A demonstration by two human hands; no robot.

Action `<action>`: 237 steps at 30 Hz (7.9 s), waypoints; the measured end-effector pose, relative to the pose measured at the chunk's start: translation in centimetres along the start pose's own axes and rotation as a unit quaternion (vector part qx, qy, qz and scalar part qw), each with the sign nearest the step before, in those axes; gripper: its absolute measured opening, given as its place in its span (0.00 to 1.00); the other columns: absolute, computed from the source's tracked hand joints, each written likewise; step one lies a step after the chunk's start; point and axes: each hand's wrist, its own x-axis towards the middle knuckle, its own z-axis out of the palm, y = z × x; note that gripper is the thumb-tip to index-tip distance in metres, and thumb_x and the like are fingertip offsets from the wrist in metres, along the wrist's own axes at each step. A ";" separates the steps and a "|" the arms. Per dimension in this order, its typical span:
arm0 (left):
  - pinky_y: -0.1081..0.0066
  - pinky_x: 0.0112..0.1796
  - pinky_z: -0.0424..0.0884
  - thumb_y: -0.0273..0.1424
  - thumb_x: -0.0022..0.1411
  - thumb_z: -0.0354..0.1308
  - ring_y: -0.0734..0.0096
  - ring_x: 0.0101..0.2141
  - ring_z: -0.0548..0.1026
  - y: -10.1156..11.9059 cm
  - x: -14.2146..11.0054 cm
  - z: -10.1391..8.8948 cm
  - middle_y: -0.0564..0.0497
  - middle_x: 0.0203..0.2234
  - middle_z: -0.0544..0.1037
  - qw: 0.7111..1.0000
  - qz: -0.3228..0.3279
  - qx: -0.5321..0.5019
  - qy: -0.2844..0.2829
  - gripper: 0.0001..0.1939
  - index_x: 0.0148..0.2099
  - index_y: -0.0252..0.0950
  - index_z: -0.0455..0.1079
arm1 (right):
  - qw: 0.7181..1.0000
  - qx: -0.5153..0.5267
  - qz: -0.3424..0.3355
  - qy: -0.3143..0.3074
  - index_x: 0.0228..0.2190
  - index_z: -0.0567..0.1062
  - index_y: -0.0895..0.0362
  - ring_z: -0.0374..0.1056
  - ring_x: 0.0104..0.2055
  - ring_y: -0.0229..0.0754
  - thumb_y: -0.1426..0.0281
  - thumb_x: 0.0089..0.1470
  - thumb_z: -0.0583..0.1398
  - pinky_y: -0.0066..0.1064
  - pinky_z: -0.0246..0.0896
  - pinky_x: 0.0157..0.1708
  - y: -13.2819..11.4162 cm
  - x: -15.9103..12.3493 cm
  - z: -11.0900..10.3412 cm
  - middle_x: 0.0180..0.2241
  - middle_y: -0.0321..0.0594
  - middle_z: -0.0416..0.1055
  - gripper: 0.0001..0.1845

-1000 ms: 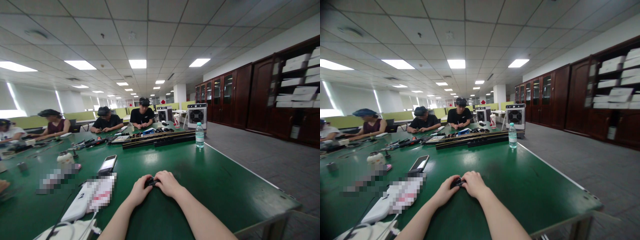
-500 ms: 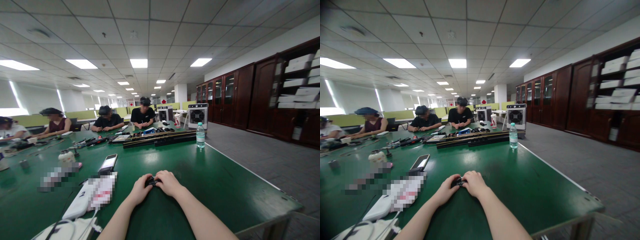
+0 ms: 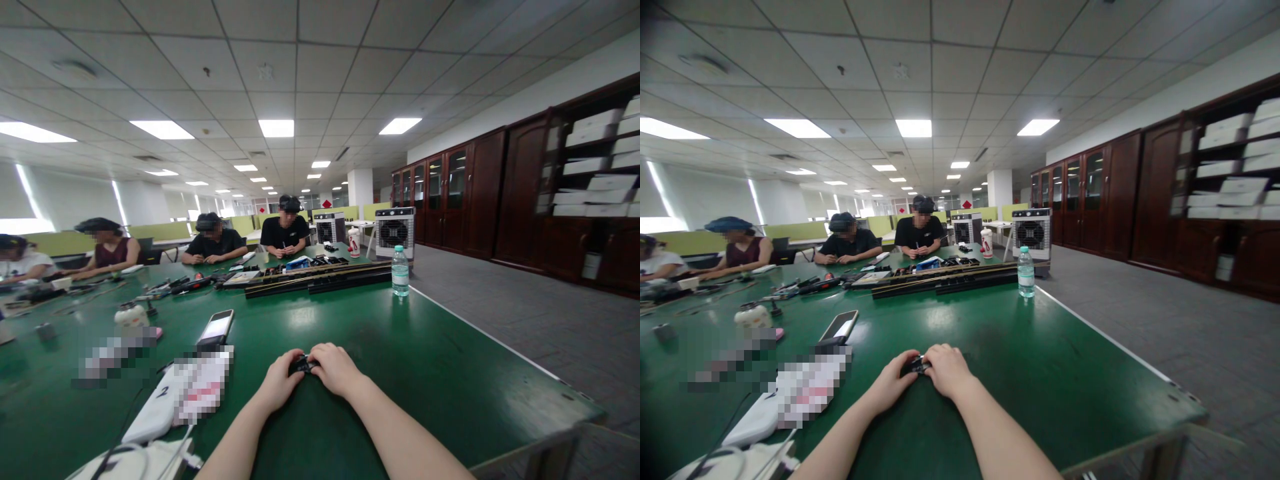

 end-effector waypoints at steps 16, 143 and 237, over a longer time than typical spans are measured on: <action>0.64 0.53 0.64 0.24 0.52 0.54 0.62 0.49 0.71 -0.5 0.1 0.3 0.45 0.49 0.73 1.000 0.005 -0.026 0.014 0.24 0.54 0.36 0.66 | 0.980 0.190 0.046 0.028 0.40 0.76 0.52 0.69 0.45 0.44 0.76 0.41 0.62 0.34 0.60 0.48 2.1 0.1 0.4 0.42 0.38 0.75 0.20; 0.64 0.53 0.62 0.27 0.53 0.55 0.60 0.50 0.70 0.9 -0.2 -0.4 0.44 0.49 0.73 0.999 -0.025 0.019 -0.006 0.23 0.53 0.34 0.65 | 0.867 0.412 0.102 0.263 0.41 0.72 0.56 0.72 0.44 0.48 0.62 0.47 0.59 0.43 0.65 0.46 4.0 2.1 1.4 0.39 0.45 0.76 0.18; 0.63 0.51 0.65 0.25 0.51 0.57 0.60 0.47 0.72 -0.2 0.1 0.1 0.45 0.45 0.75 0.999 0.018 -0.010 0.028 0.20 0.49 0.36 0.69 | 0.999 0.042 0.014 0.013 0.40 0.75 0.51 0.66 0.48 0.47 0.72 0.51 0.59 0.39 0.57 0.48 0.3 0.0 0.3 0.45 0.39 0.73 0.12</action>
